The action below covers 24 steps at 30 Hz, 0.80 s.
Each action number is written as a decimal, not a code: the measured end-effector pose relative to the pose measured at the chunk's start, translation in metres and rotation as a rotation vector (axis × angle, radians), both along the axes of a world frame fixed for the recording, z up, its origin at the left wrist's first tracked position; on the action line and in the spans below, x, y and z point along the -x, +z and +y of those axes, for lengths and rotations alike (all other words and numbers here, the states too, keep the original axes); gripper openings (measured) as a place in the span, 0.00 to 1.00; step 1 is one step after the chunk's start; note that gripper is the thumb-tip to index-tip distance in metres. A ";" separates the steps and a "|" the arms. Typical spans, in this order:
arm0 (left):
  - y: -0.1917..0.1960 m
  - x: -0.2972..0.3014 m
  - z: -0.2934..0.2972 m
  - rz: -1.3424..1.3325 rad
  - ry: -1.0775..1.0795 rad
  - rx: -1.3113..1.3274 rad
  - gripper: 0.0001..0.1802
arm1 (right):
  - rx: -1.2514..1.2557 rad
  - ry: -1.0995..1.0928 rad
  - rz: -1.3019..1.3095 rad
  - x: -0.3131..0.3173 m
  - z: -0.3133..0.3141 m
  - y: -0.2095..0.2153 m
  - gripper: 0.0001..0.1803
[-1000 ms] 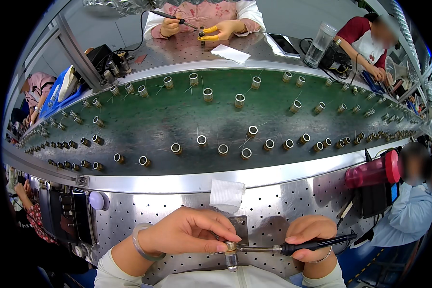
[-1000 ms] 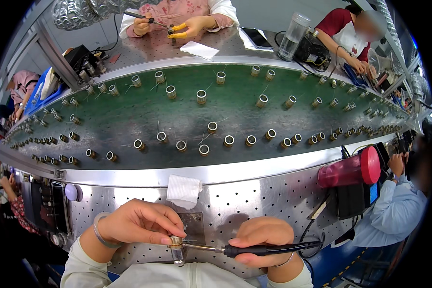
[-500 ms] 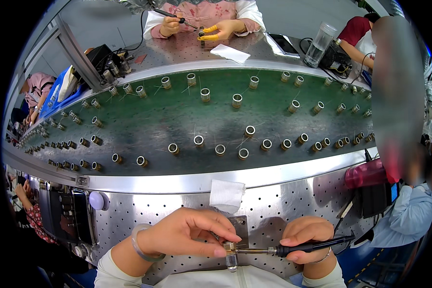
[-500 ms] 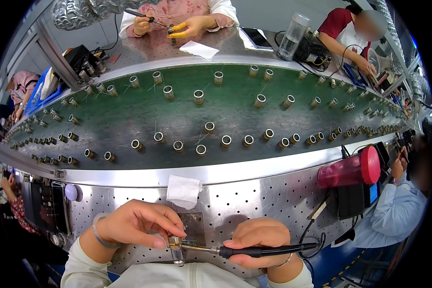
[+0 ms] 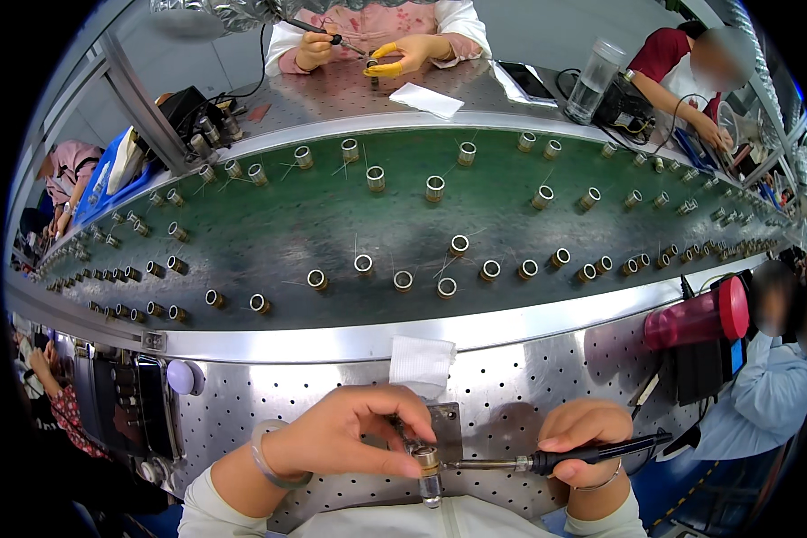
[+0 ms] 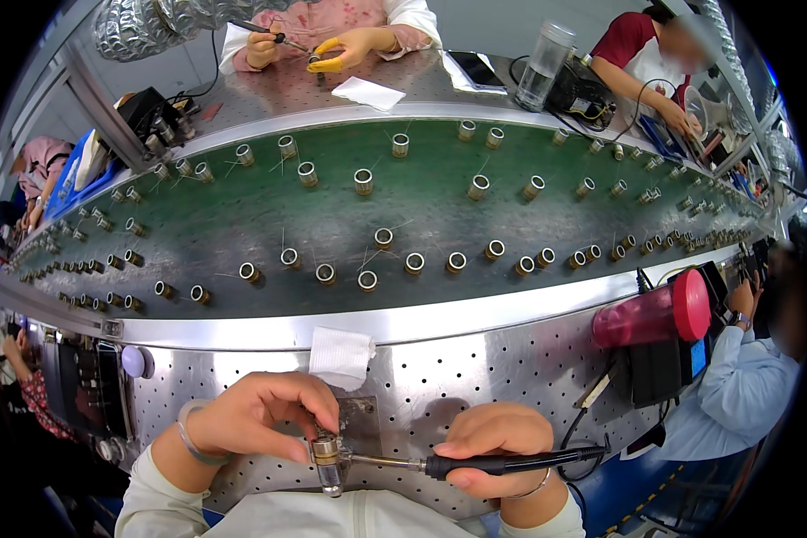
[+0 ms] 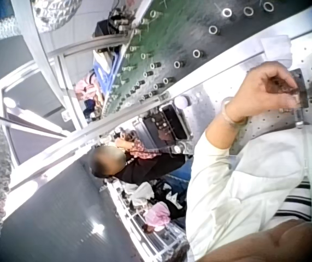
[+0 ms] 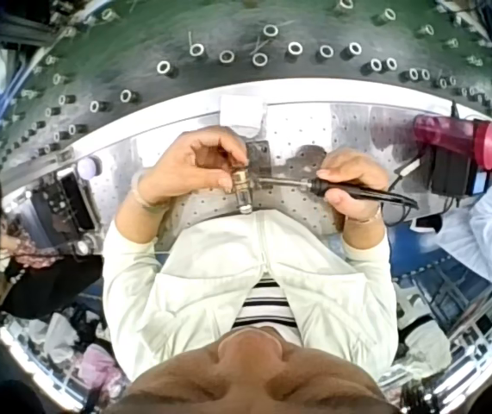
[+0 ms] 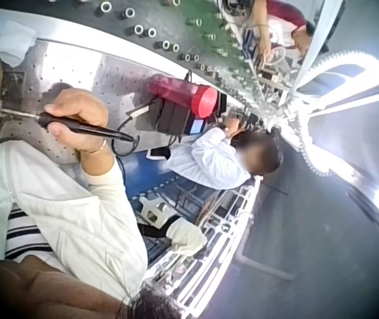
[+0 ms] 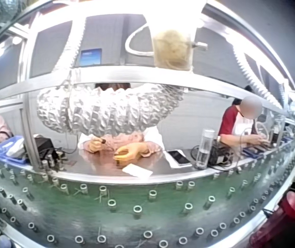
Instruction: The person uses a soldering iron to heat small cylindrical metal components on a green workbench. They repeatedly pick up a component, apply the soldering iron to it, and then place it back down on the surface. Other workers are visible in the background performing similar tasks.
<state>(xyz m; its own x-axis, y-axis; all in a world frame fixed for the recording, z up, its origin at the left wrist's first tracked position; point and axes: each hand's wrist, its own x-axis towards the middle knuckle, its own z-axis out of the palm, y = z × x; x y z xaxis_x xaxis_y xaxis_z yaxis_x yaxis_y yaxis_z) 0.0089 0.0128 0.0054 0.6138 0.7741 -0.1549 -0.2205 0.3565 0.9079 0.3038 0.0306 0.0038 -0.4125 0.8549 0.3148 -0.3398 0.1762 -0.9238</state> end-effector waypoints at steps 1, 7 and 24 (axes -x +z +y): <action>0.000 0.002 0.001 -0.004 0.021 0.014 0.17 | -0.007 0.003 -0.013 0.001 0.000 0.000 0.12; 0.003 0.003 0.003 -0.100 -0.044 0.078 0.19 | -0.028 0.043 -0.027 0.003 0.000 -0.001 0.12; -0.005 -0.003 -0.002 -0.142 -0.054 0.115 0.15 | -0.069 0.090 -0.078 0.007 0.002 0.004 0.14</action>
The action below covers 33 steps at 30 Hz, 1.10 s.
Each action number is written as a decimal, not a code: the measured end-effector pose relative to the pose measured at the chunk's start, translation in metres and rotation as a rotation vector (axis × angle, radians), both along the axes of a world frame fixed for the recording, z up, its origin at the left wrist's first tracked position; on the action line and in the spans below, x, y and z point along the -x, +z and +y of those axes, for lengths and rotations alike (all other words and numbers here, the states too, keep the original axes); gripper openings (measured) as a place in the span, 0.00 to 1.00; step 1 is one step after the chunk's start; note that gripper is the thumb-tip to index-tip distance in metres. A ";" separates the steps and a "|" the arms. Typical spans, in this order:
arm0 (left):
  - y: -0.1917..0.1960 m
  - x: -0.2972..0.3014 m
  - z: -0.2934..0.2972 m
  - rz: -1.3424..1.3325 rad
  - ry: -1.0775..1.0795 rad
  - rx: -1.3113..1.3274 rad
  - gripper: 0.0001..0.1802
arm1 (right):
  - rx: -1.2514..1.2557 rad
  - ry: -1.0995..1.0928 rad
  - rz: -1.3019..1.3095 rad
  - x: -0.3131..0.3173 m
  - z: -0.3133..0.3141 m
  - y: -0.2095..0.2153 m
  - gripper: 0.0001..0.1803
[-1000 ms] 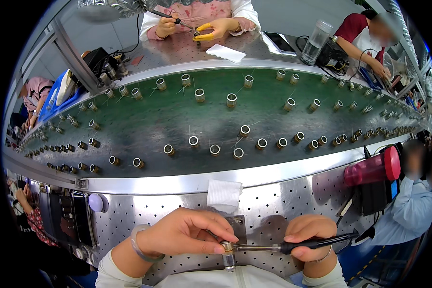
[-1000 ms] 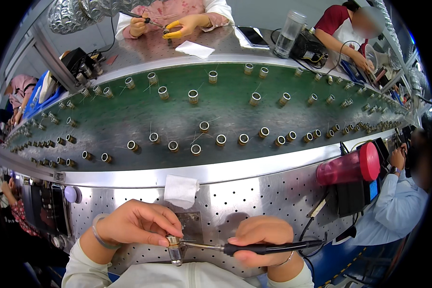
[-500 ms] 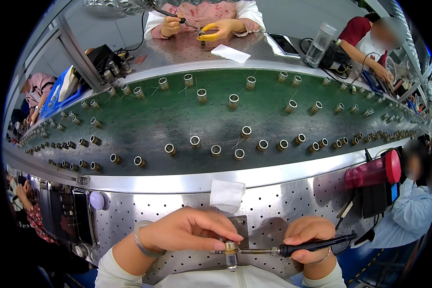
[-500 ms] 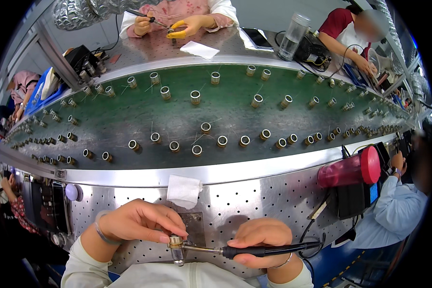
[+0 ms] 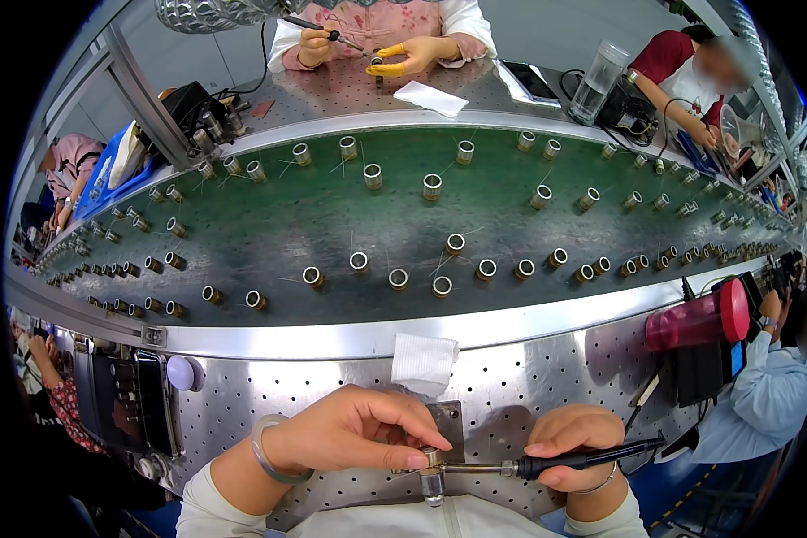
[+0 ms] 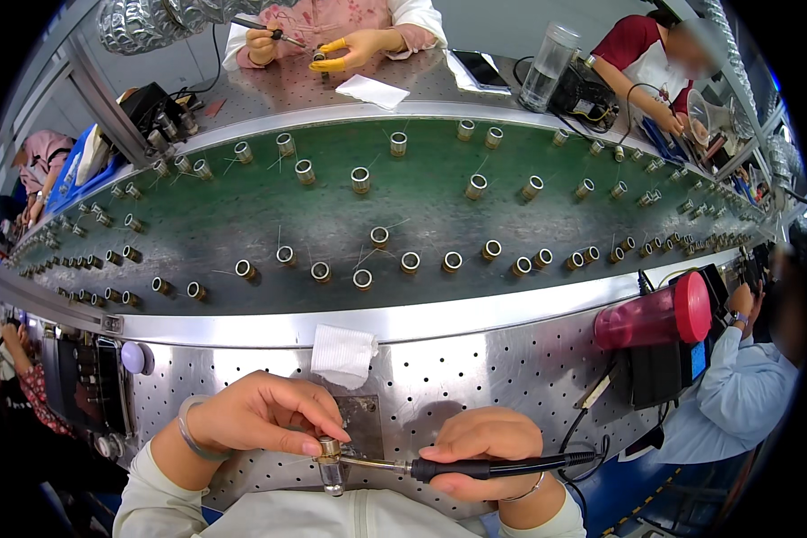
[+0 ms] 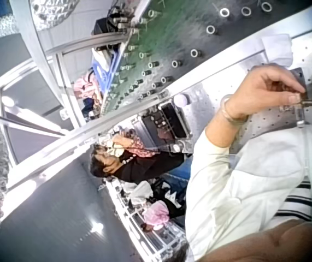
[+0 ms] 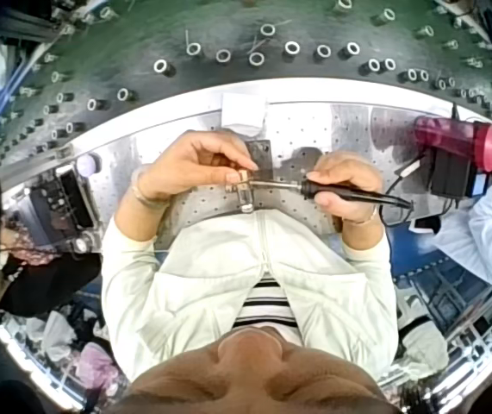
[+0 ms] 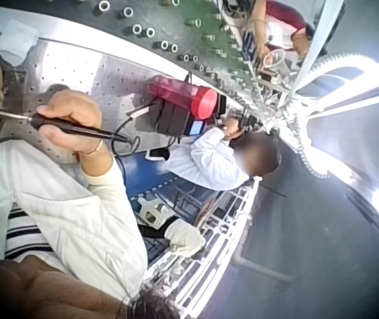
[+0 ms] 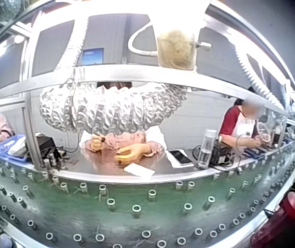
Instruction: The person uses a soldering iron to heat small cylindrical metal components on a green workbench. They repeatedly pick up a component, apply the soldering iron to it, and then place it back down on the surface. Other workers are visible in the background performing similar tasks.
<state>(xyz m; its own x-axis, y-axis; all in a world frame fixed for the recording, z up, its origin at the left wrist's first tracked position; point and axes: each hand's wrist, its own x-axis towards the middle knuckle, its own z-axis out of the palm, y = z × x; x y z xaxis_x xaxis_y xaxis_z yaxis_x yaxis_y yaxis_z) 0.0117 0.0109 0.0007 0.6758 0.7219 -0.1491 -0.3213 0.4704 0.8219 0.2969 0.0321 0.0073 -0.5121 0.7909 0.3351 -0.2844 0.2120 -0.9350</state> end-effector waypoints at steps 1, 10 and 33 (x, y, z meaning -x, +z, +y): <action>0.001 0.000 0.000 0.012 0.003 -0.001 0.16 | 0.000 0.000 0.000 0.000 0.000 0.000 0.14; 0.004 0.000 -0.001 0.051 0.001 -0.003 0.17 | -0.002 -0.020 -0.027 -0.002 -0.002 -0.001 0.13; 0.002 0.002 0.000 0.048 -0.002 -0.012 0.17 | -0.223 0.015 -0.027 0.002 0.004 0.003 0.14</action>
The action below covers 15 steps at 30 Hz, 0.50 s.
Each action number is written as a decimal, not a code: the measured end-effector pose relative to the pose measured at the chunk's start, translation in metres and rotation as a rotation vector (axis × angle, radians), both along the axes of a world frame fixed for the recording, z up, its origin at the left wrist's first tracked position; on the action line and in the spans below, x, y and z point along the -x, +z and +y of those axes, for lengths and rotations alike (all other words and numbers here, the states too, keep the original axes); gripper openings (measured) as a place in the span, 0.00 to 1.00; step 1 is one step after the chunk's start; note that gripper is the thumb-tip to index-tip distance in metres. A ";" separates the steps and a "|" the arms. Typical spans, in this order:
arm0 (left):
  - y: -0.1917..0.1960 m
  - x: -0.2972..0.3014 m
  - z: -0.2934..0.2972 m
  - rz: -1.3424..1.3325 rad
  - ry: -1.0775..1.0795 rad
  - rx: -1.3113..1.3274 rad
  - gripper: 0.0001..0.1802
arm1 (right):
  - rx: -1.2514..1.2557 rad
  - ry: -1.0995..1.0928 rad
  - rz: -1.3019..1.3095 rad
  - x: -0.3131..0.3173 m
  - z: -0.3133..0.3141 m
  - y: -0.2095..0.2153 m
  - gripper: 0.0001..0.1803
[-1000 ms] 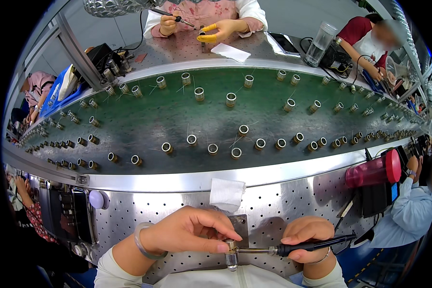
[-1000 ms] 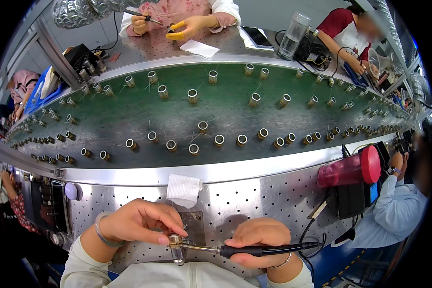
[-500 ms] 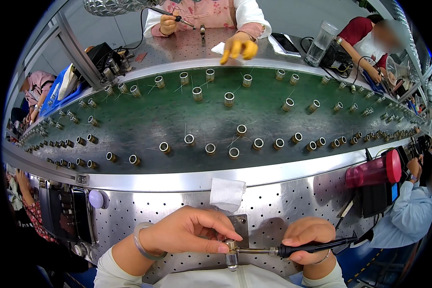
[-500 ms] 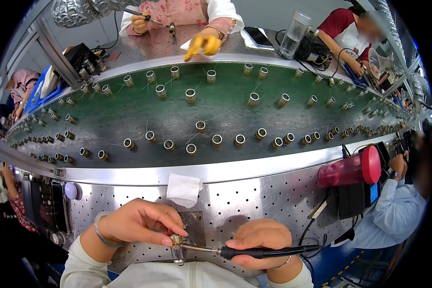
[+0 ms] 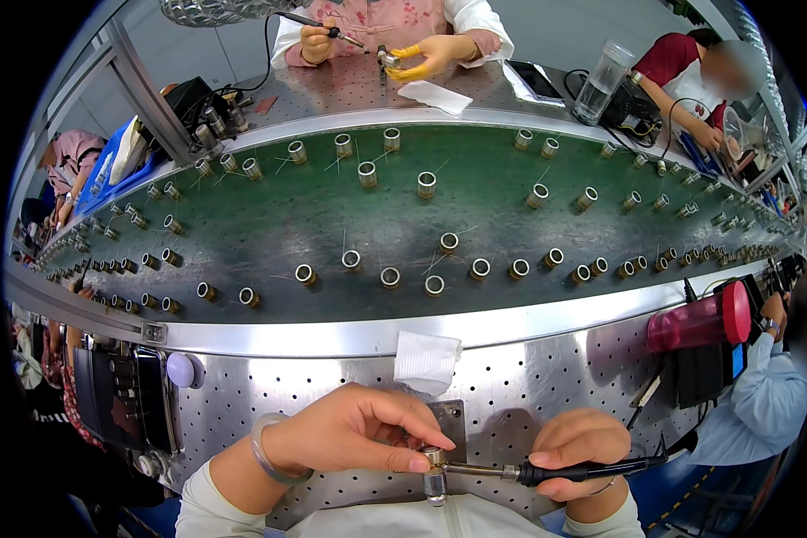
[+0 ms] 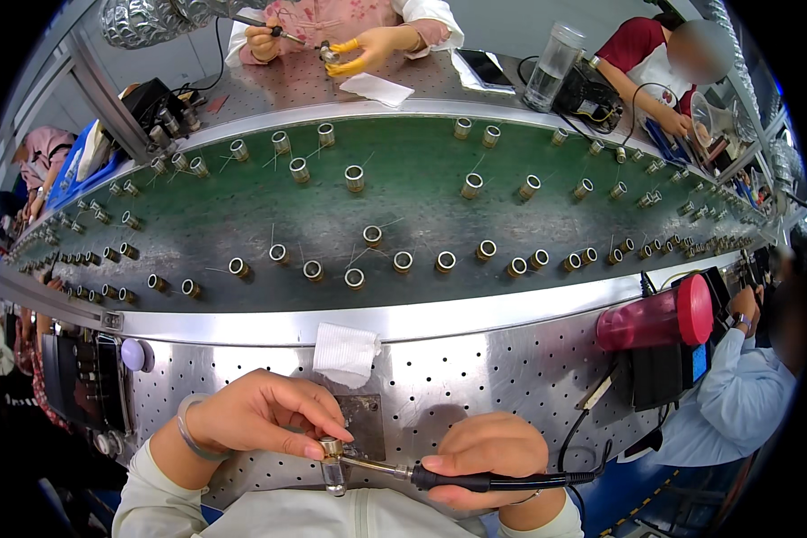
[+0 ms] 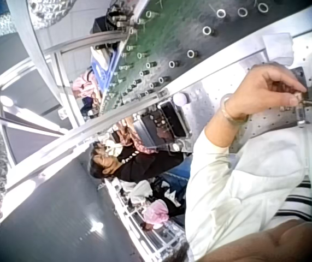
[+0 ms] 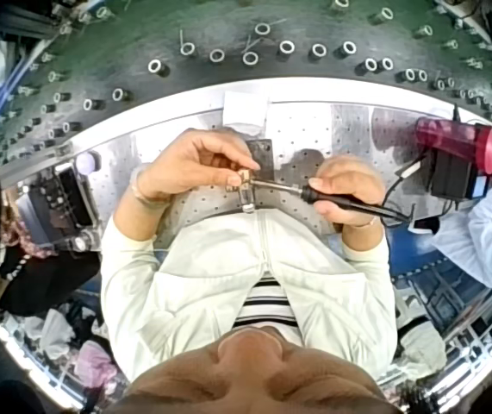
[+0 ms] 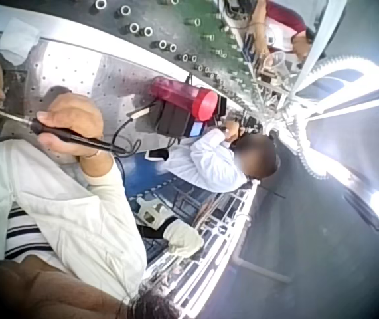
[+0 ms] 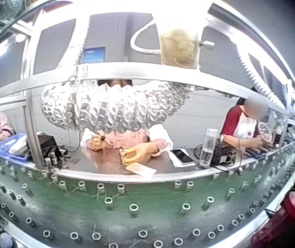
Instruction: The person uses a soldering iron to heat small cylindrical metal components on a green workbench. They repeatedly pick up a component, apply the soldering iron to it, and then place it back down on the surface. Other workers are visible in the background performing similar tasks.
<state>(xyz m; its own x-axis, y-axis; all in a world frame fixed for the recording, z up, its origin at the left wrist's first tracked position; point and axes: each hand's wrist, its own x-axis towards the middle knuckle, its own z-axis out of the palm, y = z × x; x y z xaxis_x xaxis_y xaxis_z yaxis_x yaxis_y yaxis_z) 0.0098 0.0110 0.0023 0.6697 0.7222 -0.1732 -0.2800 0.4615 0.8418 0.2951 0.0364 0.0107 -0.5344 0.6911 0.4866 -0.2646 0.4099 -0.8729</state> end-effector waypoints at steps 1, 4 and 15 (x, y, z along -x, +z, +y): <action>0.000 0.000 0.000 -0.001 0.001 -0.003 0.17 | 0.002 0.003 -0.003 0.000 0.000 0.000 0.14; -0.001 0.000 0.000 -0.006 0.003 -0.004 0.17 | 0.002 0.006 -0.004 -0.001 0.001 0.000 0.14; -0.003 -0.002 0.001 -0.055 0.006 -0.006 0.15 | 0.091 -0.008 -0.011 -0.001 0.000 0.001 0.14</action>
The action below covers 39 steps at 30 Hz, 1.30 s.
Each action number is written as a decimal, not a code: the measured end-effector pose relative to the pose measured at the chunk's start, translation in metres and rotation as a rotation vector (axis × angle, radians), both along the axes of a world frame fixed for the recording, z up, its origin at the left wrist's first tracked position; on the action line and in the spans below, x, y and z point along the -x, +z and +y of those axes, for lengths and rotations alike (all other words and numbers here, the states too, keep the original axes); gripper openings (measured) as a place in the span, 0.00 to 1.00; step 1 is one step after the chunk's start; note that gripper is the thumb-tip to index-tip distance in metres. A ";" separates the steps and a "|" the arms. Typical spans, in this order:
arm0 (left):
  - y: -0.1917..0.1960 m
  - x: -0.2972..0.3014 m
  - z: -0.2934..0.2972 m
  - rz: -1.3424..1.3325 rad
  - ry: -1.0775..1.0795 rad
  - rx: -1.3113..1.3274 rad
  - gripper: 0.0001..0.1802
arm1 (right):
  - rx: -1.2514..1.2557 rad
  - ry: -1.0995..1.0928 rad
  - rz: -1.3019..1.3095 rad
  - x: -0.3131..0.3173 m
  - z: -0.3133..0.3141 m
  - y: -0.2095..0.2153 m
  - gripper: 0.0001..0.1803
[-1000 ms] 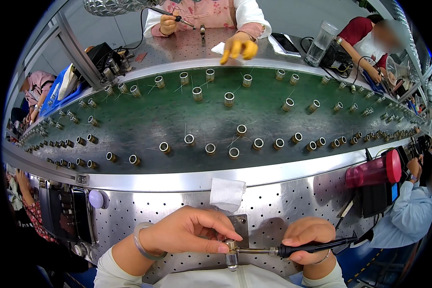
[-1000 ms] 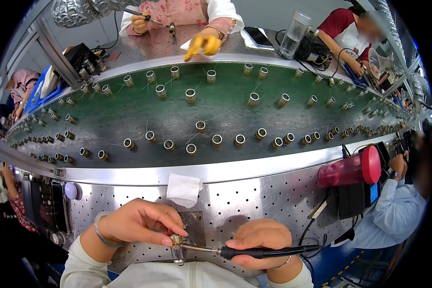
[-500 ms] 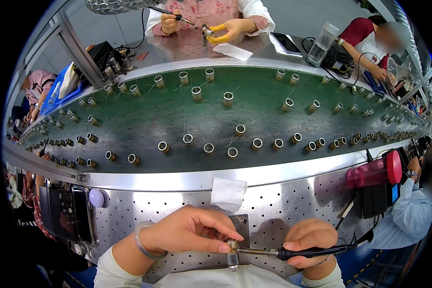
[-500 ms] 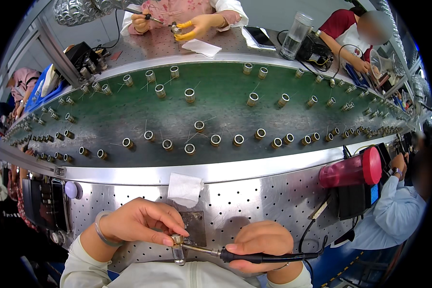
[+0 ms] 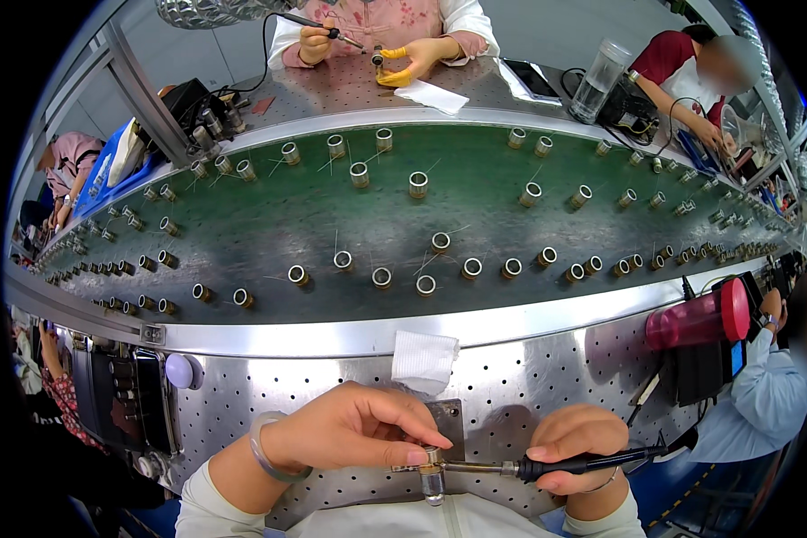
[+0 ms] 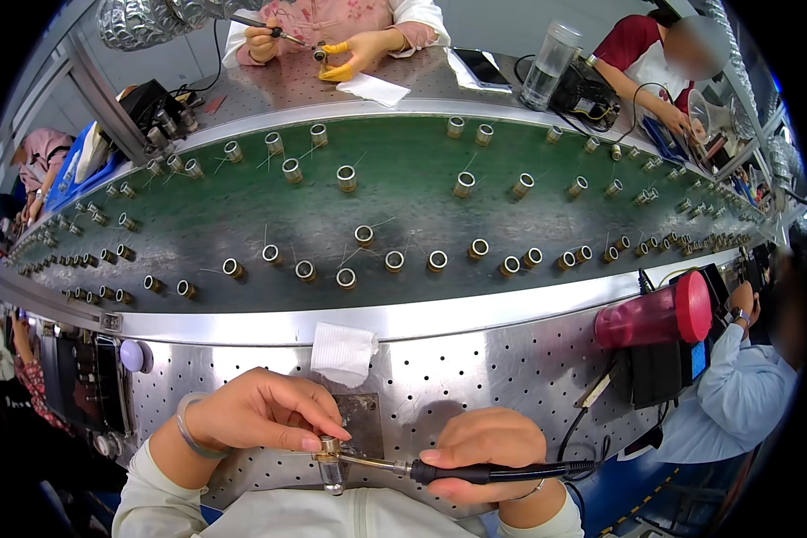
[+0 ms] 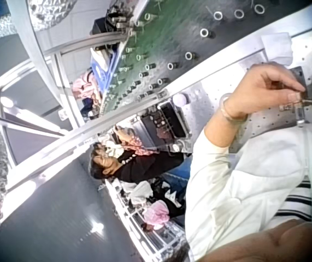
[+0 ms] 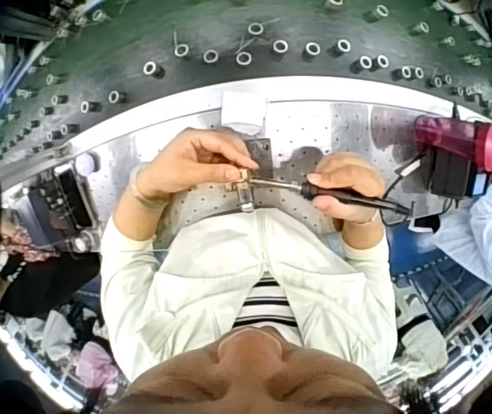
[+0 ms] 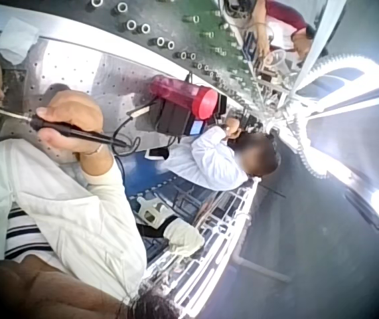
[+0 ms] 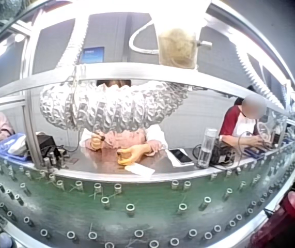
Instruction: The person uses a soldering iron to heat small cylindrical metal components on a green workbench. They repeatedly pick up a component, apply the soldering iron to it, and then place it back down on the surface. Other workers are visible in the background performing similar tasks.
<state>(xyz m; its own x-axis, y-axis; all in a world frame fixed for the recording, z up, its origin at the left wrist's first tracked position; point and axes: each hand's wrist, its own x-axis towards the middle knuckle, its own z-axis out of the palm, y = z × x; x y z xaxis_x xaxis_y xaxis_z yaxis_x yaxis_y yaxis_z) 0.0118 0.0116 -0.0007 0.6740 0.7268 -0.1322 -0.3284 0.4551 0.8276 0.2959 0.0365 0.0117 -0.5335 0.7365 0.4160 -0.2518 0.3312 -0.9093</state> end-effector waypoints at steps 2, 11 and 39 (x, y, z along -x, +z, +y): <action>0.000 -0.001 0.000 0.009 0.004 -0.001 0.14 | 0.006 0.005 0.009 -0.001 0.000 0.000 0.14; 0.008 0.001 0.000 0.114 0.019 -0.092 0.16 | 0.011 0.001 0.004 0.000 0.001 0.001 0.14; -0.028 0.255 0.060 1.980 0.971 -0.772 0.18 | 0.280 -0.201 0.080 -0.004 -0.009 -0.015 0.12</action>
<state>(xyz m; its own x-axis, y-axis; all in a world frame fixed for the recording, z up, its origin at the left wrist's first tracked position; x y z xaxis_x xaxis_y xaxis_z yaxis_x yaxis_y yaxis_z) -0.2435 0.0719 -0.0288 -0.3271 0.8539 0.4048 0.9444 0.2802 0.1720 0.2999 0.0276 -0.0032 -0.3400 0.9148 0.2179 -0.2808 0.1224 -0.9519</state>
